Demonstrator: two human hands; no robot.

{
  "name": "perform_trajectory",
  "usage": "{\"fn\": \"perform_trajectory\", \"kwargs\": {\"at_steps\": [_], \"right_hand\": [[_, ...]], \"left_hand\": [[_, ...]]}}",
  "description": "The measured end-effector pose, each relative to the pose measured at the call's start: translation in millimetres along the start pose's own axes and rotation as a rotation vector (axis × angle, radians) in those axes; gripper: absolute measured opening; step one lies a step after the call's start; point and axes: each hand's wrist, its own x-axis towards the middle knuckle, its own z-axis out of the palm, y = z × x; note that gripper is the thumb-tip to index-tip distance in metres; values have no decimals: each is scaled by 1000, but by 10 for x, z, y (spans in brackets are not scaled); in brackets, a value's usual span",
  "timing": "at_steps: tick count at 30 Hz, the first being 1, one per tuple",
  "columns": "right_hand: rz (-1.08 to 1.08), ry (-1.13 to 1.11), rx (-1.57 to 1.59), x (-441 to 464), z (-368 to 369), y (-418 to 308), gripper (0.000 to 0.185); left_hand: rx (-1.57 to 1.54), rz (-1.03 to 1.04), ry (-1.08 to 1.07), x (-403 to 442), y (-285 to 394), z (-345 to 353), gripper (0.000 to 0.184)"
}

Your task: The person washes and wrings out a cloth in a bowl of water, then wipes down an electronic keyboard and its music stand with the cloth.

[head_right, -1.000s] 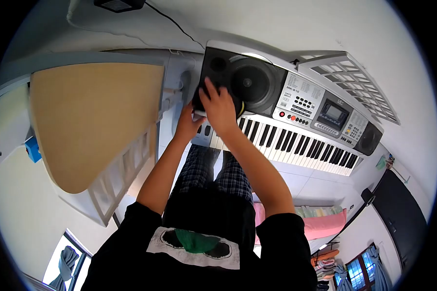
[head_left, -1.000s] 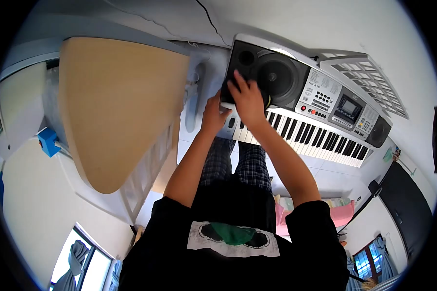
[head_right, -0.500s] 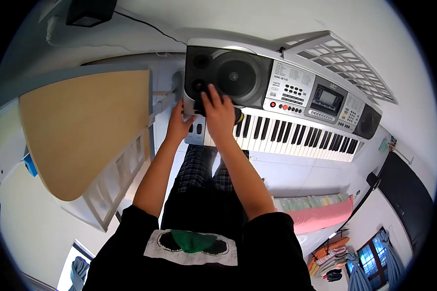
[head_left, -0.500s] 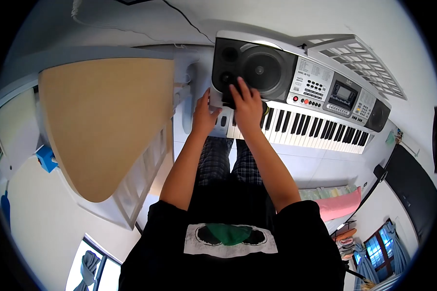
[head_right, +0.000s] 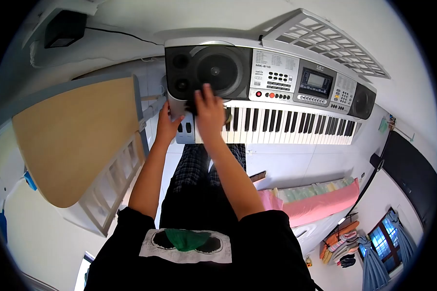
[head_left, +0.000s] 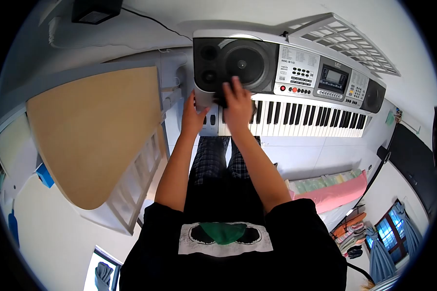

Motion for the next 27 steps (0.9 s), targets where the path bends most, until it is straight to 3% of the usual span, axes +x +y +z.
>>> {"fn": "perform_trajectory", "kwargs": {"at_steps": [1, 5, 7, 10, 13, 17, 27], "right_hand": [[-89, -9, 45, 36, 13, -63, 59], [-110, -40, 56, 83, -113, 154, 54], [161, 34, -60, 75, -230, 437, 52], [316, 130, -137, 107, -371, 727, 59], [414, 178, -132, 125, -250, 581, 64], [215, 39, -55, 241, -242, 443, 63], [283, 179, -59, 1207, -347, 888, 52]], "left_hand": [[5, 4, -6, 8, -12, 5, 80], [61, -48, -24, 19, -48, 5, 78], [62, -12, -22, 21, -50, 1, 77], [71, -45, -24, 29, -33, 9, 76], [52, -33, -38, 39, -39, 1, 76], [49, -62, -41, 24, -35, 0, 74], [45, -18, -31, 23, -53, 8, 72]]}}
